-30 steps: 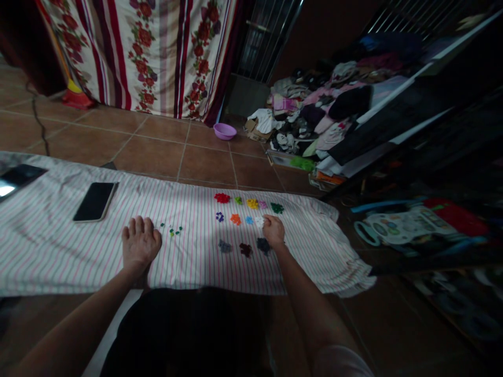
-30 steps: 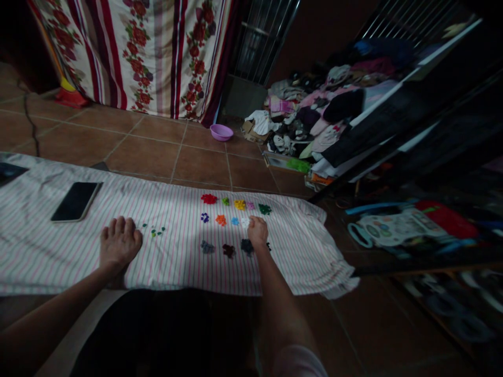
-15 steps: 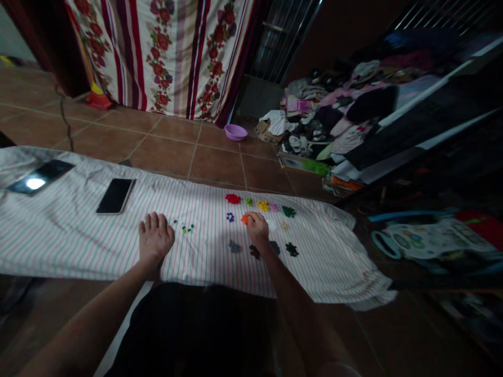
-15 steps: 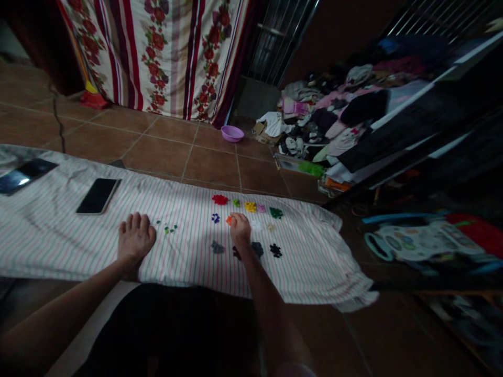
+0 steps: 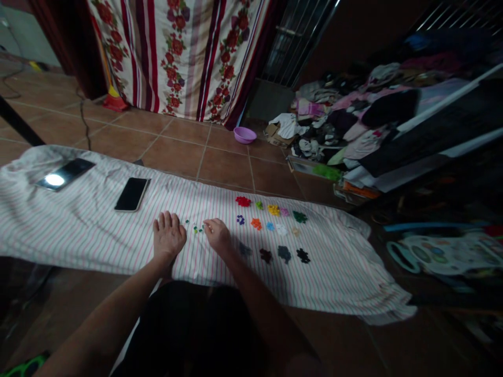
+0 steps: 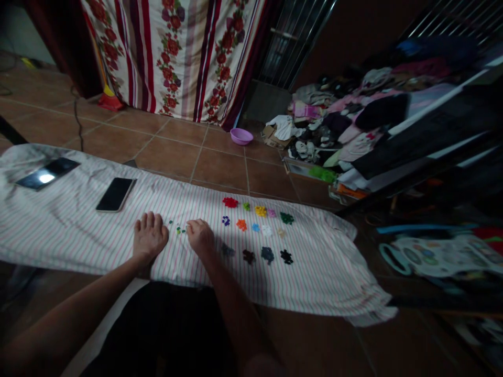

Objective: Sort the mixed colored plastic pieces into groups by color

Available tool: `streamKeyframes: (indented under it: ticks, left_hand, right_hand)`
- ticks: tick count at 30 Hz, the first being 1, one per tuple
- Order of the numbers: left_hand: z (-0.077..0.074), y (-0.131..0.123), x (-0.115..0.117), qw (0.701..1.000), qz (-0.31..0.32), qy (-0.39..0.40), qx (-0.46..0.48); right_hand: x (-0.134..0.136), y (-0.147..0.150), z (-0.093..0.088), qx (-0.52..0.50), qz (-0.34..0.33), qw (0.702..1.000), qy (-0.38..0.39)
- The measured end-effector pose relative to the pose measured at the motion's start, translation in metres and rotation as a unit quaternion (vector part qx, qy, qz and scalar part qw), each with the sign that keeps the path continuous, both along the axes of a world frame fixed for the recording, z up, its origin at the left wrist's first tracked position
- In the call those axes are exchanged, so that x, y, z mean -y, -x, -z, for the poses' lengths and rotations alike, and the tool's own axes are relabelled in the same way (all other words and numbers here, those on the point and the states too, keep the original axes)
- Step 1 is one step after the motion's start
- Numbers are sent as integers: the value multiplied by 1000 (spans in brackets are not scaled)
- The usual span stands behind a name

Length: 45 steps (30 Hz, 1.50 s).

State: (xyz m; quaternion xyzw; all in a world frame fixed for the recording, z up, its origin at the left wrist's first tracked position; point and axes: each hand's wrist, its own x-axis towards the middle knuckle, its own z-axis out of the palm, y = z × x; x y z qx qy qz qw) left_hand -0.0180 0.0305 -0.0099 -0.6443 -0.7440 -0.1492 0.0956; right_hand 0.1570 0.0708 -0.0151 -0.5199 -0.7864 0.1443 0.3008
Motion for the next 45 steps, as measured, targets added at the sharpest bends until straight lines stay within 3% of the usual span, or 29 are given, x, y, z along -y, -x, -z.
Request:
streamKeyframes:
  ticks: [4,15,21,32,45]
  left_hand:
    - [0,0,0,1000,3,-10,5]
    - [-5,-1,1,999,9,-17,41]
    - [-6,-2,1,998,13,-27,52]
    - [-8,-1,3,999,23,-25,16]
    - [-10,-3,4,1000,16,-7,20]
  right_hand:
    - [7,17,-2,38,50,998,22]
    - [-5,55,-29,137,79,979,131]
    - [-8,60,-32,172,86,970,150]
    - [-1,51,-11,-16,93,994,54]
    - [2,20,-2,-90,131,986,41]
